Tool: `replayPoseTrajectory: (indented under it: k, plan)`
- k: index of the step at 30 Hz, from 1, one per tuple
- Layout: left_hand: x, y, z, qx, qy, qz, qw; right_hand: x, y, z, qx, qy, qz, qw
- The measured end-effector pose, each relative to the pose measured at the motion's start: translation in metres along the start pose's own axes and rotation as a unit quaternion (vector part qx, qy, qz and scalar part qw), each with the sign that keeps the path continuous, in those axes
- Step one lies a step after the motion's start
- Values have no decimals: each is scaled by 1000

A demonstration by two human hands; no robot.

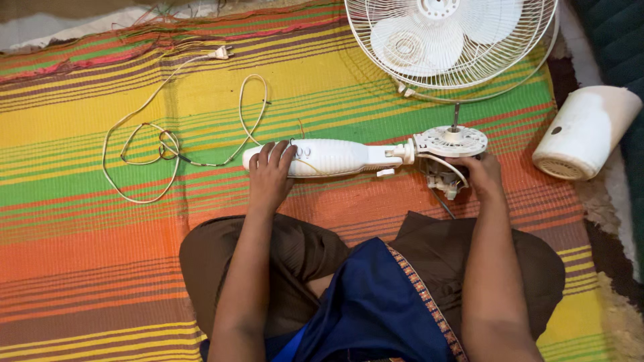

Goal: The person sits on a mat and uses a screwdriver to remove screws from the rear cap and body of a disassembled white electric fan. They detach the rear cap, then continue unscrewing the fan body casing.

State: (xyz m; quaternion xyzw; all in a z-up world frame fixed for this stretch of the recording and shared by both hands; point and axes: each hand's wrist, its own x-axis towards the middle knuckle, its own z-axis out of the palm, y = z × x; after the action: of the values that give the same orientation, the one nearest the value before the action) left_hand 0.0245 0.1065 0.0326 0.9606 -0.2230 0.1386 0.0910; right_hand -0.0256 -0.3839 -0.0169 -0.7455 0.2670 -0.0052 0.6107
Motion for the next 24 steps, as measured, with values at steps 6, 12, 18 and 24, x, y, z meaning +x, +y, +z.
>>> replayPoseTrajectory:
  k: [6,12,18,24]
  plan:
    - [9,-1,-16,-130,0,3,991,10,22,-1,40,-16,5,999]
    - [14,-8,-15,-178,11,20,984,17,30,2,-49,5,45,998]
    - [17,-2,-6,-183,69,0,981,18,34,2,-8,-36,-30,999]
    - [24,2,5,-141,96,10,985,17,39,2,-84,1,-2,996]
